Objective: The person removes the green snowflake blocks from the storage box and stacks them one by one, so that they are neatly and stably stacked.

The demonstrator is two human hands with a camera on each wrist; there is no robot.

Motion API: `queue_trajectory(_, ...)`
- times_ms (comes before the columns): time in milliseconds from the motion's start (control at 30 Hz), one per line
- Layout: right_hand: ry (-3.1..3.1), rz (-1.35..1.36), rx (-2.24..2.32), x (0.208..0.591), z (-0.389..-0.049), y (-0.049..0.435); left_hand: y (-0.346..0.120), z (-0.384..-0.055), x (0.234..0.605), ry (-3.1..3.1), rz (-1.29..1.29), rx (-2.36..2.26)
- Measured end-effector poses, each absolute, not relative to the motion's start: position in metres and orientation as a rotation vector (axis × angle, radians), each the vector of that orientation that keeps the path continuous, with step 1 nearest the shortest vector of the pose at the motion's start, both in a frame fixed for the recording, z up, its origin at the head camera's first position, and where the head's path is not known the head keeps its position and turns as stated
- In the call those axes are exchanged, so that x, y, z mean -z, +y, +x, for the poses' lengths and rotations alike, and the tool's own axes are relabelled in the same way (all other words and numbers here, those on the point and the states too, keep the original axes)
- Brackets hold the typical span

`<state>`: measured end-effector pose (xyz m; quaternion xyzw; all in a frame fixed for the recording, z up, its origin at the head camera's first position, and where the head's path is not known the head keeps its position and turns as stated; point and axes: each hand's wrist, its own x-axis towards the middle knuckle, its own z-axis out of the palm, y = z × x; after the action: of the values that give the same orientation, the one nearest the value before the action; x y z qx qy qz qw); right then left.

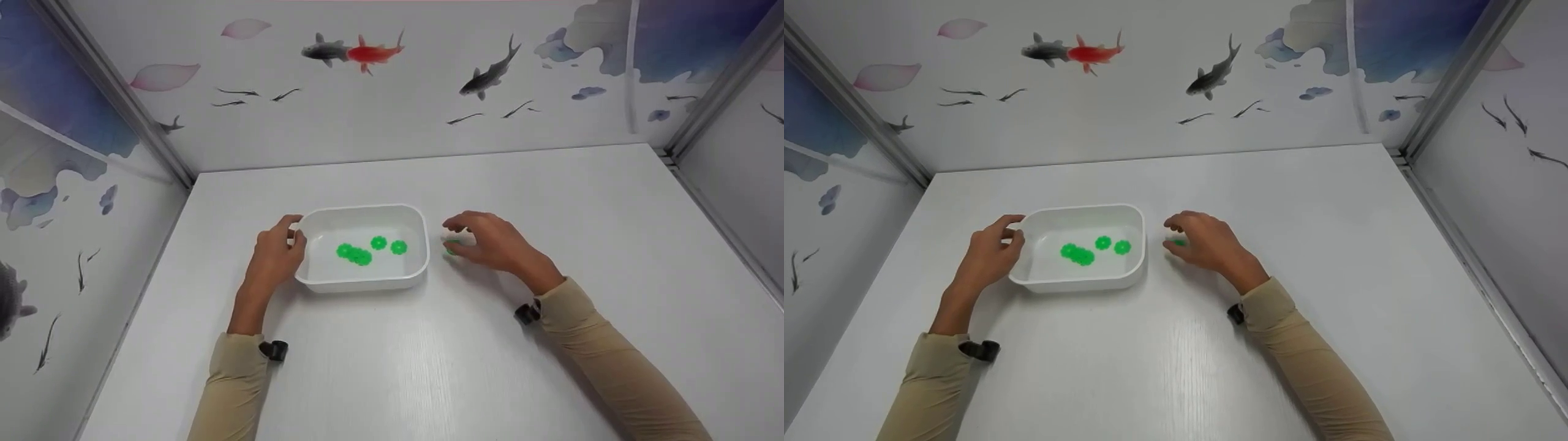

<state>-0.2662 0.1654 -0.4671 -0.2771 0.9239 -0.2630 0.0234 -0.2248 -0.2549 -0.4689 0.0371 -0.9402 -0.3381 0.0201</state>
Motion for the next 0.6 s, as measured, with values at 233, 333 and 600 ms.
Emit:
queue_trajectory(233,2.875,-0.965,0.948,0.465,-0.267,0.154,-0.255,-0.225,0.469,-2.918,0.112,1.061)
queue_trajectory(333,2.876,-1.012,0.992,0.464,-0.267,0.149,-0.254,-0.226,0.469,-2.915,0.117,1.067)
queue_trajectory(600,2.813,-1.15,1.158,0.461,-0.267,0.135,-0.254,-0.226,0.468,-2.917,0.138,1.044)
